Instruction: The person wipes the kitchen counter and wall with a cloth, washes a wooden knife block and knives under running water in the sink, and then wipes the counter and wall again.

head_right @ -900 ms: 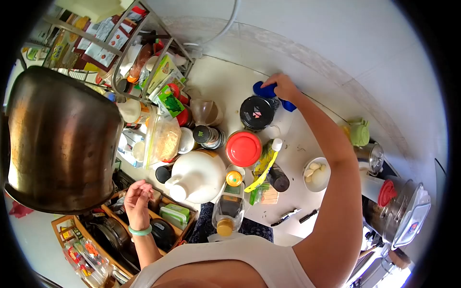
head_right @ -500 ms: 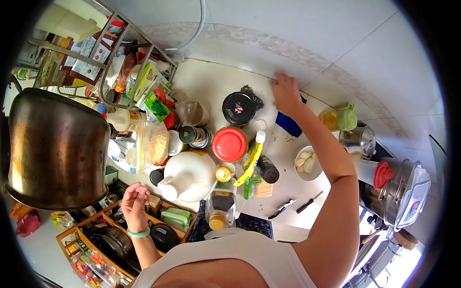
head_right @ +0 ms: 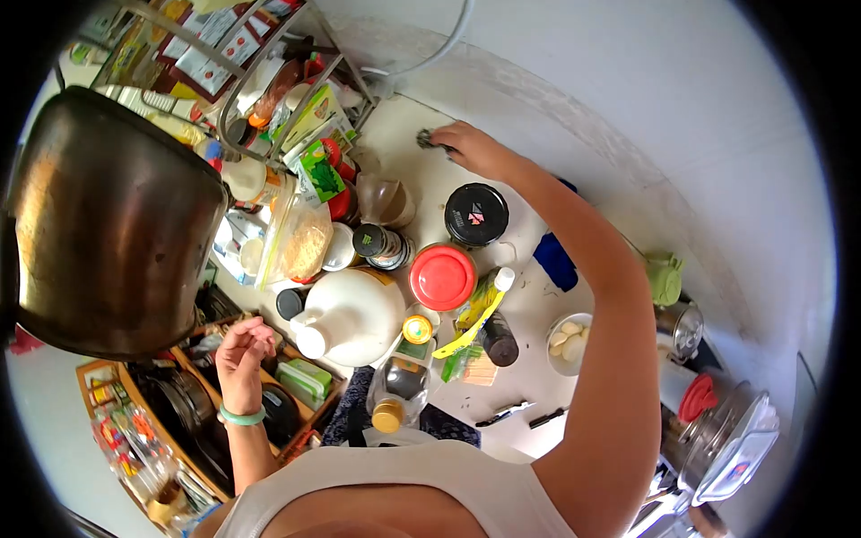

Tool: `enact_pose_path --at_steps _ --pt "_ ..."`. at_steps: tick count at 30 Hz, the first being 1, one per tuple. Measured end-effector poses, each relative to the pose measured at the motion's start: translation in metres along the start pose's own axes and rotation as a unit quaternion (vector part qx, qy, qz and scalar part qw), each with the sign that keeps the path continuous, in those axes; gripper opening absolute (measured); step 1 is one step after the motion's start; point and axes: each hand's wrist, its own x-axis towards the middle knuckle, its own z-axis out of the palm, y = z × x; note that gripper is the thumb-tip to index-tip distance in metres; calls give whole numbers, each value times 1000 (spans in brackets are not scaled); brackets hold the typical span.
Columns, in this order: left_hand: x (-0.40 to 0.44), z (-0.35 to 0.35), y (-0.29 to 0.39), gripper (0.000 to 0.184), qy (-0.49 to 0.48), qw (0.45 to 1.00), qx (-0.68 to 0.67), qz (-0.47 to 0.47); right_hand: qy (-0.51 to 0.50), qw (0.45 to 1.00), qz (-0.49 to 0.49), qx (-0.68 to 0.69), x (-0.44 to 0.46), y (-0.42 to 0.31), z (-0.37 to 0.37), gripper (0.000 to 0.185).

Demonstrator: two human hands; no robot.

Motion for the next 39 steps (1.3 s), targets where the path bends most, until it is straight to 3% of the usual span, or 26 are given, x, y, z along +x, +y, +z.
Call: enact_pose_path --at_steps 6,8,11,15,18,20,21,22,24,30,32,33,34,37,39 --pt "-36 19 7 22 23 999 20 19 -76 990 -107 42 72 14 55 52" --pt "-48 19 5 14 -34 994 91 44 -56 988 -138 33 84 26 73 52" --pt "-64 24 4 14 -97 990 77 -68 -20 988 -152 15 92 30 87 49" --pt "-70 33 -10 16 -61 994 44 -77 -13 981 -195 19 95 30 94 39" --pt "-72 37 -7 17 -37 996 34 -74 -75 985 -115 102 80 22 91 29" --pt "-72 37 -6 18 -34 997 36 -64 -137 971 -11 197 71 13 80 26" --pt "-73 38 -6 18 -25 997 33 -59 -122 972 -103 171 74 35 93 31" --pt "-74 38 -7 18 -13 998 30 -55 -123 972 -106 170 85 42 91 31" --pt "-76 41 -4 18 -14 998 22 -49 -5 973 -230 -33 104 49 92 39" --pt "-82 40 -6 18 -10 998 30 -54 31 967 -246 -54 116 39 108 44" --pt "-79 39 -4 18 -10 999 26 -37 -99 973 -173 119 108 27 101 43" --pt "-79 39 -3 18 -5 999 8 -41 -144 965 -172 133 111 26 90 43" --pt "-78 39 -3 18 -4 999 7 -40 -145 965 -173 131 118 33 91 43" --pt "-76 38 -9 18 0 999 -9 -47 -15 957 -286 -47 133 43 97 44" --pt "-78 42 -11 18 -4 999 -5 -53 -60 963 -264 -3 130 33 96 44"
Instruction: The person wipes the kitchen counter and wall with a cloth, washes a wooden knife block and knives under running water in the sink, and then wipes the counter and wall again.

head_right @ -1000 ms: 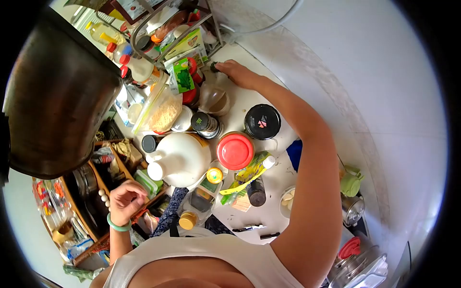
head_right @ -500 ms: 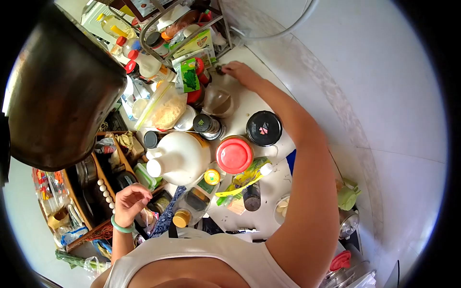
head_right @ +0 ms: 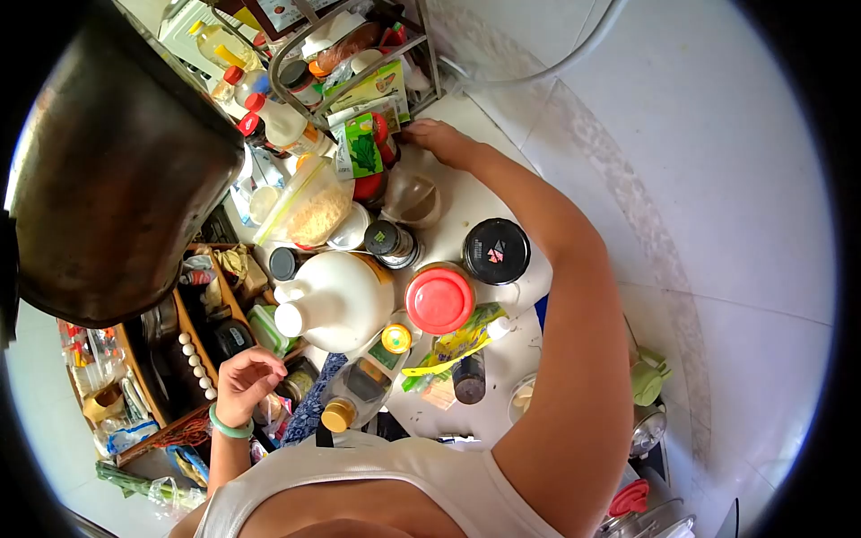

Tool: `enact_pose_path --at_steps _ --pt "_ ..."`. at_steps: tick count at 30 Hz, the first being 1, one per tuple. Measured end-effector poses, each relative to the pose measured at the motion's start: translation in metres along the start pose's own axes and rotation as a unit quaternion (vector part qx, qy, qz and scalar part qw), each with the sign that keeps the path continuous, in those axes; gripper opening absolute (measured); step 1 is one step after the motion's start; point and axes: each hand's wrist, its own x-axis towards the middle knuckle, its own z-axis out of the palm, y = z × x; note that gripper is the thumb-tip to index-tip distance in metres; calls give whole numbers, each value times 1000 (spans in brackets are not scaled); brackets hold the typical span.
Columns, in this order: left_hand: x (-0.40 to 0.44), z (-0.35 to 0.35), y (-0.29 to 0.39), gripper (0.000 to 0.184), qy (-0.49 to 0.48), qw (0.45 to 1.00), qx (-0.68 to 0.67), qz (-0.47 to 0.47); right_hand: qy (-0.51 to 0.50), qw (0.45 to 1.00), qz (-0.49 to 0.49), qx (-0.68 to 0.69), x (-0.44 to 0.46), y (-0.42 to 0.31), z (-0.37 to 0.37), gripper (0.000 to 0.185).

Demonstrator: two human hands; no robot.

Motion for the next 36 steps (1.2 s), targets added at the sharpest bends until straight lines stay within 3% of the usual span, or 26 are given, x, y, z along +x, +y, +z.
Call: enact_pose_path --at_steps 1,5,7,8,10,12,14,16,20,22,26,29,31,32,33,36 --pt "0 2 1 18 -3 1000 4 -1 -31 998 17 52 2 -6 -4 45" --pt "3 2 8 19 4 1000 -13 0 -78 996 -24 33 -15 -5 -3 45" --pt "5 4 9 18 9 1000 -7 -3 -57 995 68 53 -9 -6 -5 42" --pt "6 5 10 17 16 1000 0 -7 -56 995 69 52 -6 -6 -4 42" --pt "6 5 4 17 5 1000 4 -4 14 996 -87 -35 -3 -6 2 37" --pt "7 4 3 19 -7 1000 6 1 -29 996 -85 -18 -9 -4 0 36" --pt "5 6 7 18 4 1000 15 -9 -74 994 -80 2 -19 -7 -2 36" --pt "8 7 8 17 10 1000 19 -13 -103 992 31 59 -29 -14 -15 41" --pt "7 5 5 18 2 1000 -2 1 -12 999 -1 37 -26 -15 -8 50" --pt "7 4 3 20 -11 1000 1 5 -87 990 30 106 -31 -29 -17 50" --pt "2 -2 1 19 -23 1000 -6 9 -99 989 59 94 -77 -41 -33 53" --pt "-1 -3 0 19 -32 999 -19 8 -79 981 163 74 -115 -64 -39 52" --pt "0 -5 1 20 -47 999 -17 -5 60 923 337 177 -135 -87 -45 54" --pt "-1 -6 0 21 -55 998 -15 -7 121 897 349 242 -145 -98 -51 50" --pt "-2 -6 -2 22 -60 998 -14 -6 105 866 442 208 -147 -113 -63 45" --pt "-3 -1 -1 16 -57 998 -15 -5 105 862 485 107 -165 -155 -87 39"
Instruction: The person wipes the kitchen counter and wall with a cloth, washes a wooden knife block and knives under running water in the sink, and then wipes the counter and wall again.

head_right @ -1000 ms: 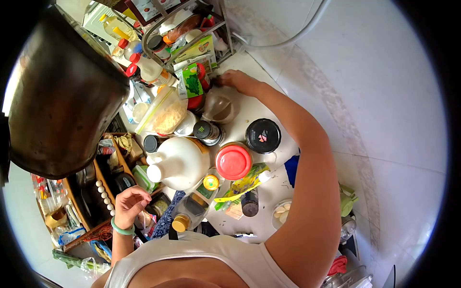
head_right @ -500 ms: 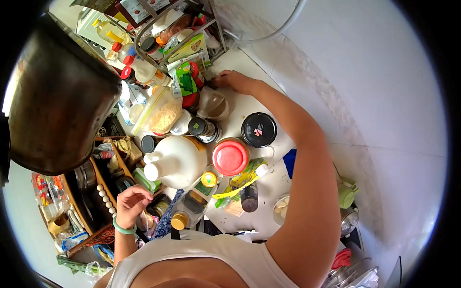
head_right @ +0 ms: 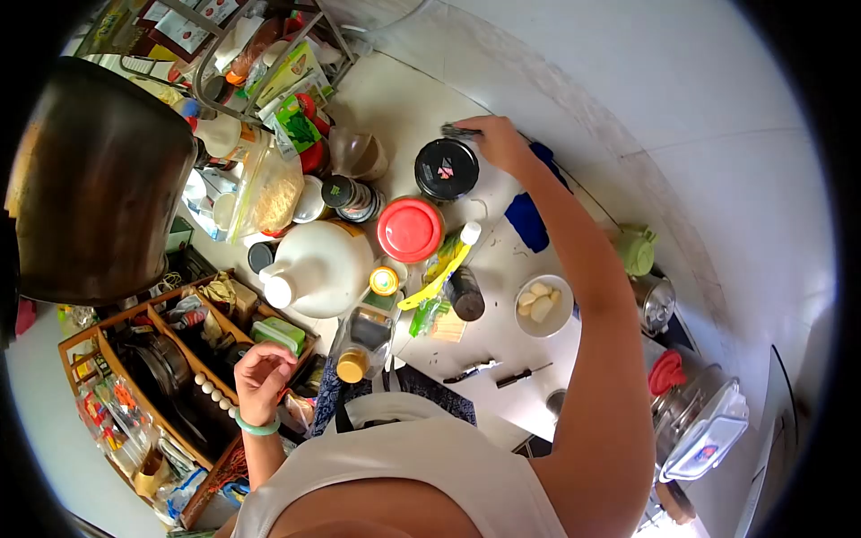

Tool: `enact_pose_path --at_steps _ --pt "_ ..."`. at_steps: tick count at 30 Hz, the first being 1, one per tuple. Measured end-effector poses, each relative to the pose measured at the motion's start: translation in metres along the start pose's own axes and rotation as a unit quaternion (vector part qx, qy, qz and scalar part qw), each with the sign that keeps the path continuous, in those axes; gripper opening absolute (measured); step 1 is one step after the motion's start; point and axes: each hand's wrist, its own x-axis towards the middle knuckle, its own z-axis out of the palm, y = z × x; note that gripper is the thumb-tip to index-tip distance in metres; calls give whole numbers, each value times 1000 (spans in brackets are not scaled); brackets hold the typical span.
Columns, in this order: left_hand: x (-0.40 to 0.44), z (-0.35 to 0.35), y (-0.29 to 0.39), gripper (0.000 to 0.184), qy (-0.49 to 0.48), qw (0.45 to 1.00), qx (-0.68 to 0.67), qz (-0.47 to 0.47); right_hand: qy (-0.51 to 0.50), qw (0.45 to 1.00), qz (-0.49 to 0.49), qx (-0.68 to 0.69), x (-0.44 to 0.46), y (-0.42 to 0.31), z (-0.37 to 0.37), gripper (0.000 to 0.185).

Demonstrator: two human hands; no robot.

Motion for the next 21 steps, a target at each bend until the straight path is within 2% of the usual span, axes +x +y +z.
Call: enact_pose_path --at_steps 3,5,7,9,12,13,16,18,19,20,21 --pt "-2 -5 3 16 -7 1000 -5 1 52 997 36 -39 -45 -18 -17 35" --pt "-2 -8 3 16 16 1000 8 21 73 986 86 -126 -78 -35 -23 33" --pt "-3 -14 4 15 13 1000 1 9 74 983 136 -98 -106 -48 -21 29" --pt "-2 -20 2 18 2 1000 -15 8 77 987 113 -82 -135 -43 -8 27" --pt "0 -22 -2 17 3 1000 -24 4 50 984 150 -83 -170 -42 21 28" --pt "1 -21 -3 17 7 1000 -27 3 48 989 116 -74 -177 -38 29 29" --pt "2 -20 -3 17 0 1000 -27 -1 21 988 149 -46 -178 -49 28 23" --pt "1 -19 -3 17 -4 1000 -23 -1 95 960 253 -78 -163 -53 14 35" --pt "1 -20 -2 17 -5 1000 -22 0 96 960 252 -77 -155 -50 11 35" --pt "2 -20 -2 17 -6 1000 -21 2 181 937 221 -201 -146 -46 9 44" --pt "3 -19 -1 17 -5 1000 -20 5 262 892 185 -319 -137 -43 7 54"
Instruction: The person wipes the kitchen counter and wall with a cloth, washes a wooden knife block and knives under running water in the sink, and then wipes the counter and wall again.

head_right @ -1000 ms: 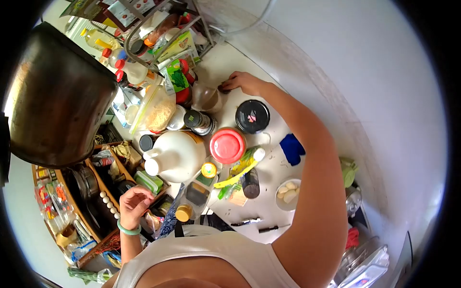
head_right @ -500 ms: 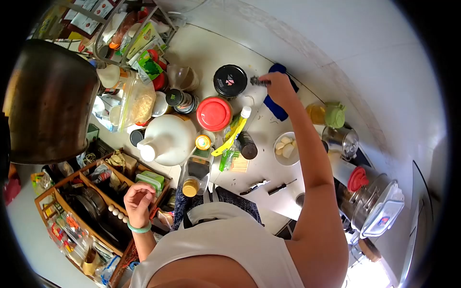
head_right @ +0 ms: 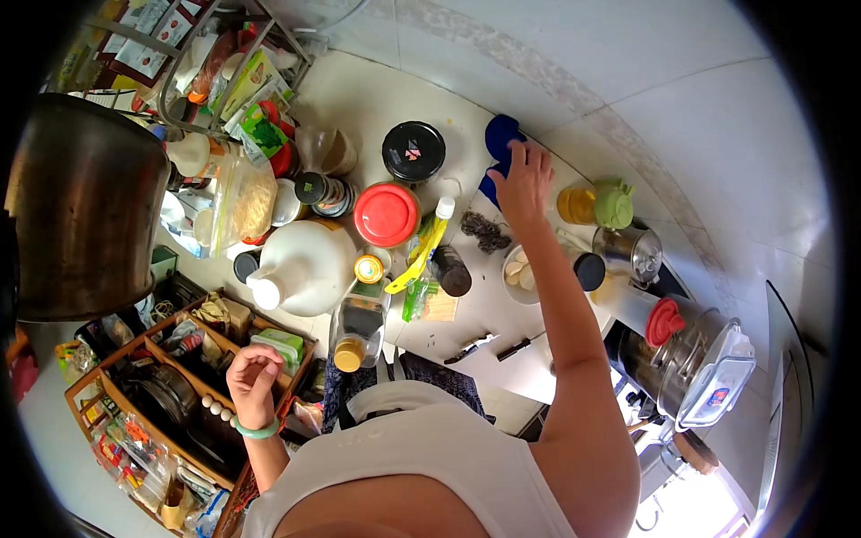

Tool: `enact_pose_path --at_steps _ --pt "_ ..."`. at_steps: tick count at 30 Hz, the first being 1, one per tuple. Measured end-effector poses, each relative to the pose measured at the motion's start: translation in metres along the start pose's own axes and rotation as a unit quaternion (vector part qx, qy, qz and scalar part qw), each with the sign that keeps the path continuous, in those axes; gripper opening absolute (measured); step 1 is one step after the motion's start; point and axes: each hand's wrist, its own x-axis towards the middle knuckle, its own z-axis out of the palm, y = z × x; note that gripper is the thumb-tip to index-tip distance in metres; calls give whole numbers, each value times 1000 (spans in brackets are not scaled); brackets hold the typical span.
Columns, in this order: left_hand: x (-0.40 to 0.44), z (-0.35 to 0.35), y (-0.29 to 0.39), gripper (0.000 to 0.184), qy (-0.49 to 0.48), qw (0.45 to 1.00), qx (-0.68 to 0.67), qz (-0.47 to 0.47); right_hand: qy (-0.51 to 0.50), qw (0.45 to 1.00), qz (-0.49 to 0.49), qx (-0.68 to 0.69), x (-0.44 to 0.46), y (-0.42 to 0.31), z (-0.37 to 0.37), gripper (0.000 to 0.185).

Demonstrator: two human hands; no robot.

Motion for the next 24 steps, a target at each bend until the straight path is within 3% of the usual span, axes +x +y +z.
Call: enact_pose_path --at_steps 3,8,12,13,18,21,24 --pt "1 2 0 18 6 1000 0 -6 -30 998 39 -36 5 6 38 62" --pt "6 16 5 14 16 999 28 -5 -65 998 7 -22 28 29 68 61" --pt "7 2 -1 21 -1 1000 6 -24 -8 991 -114 65 75 -17 30 50" --pt "8 2 -1 21 5 1000 5 -18 1 976 -189 112 93 -32 28 49" --pt "8 7 -6 23 34 999 13 -14 -11 890 -427 161 169 -116 90 50" --pt "5 10 -6 22 64 997 15 -30 -34 863 -494 97 201 -157 137 53" --pt "4 11 -6 21 87 995 20 -35 -49 875 -467 116 216 -181 182 55"
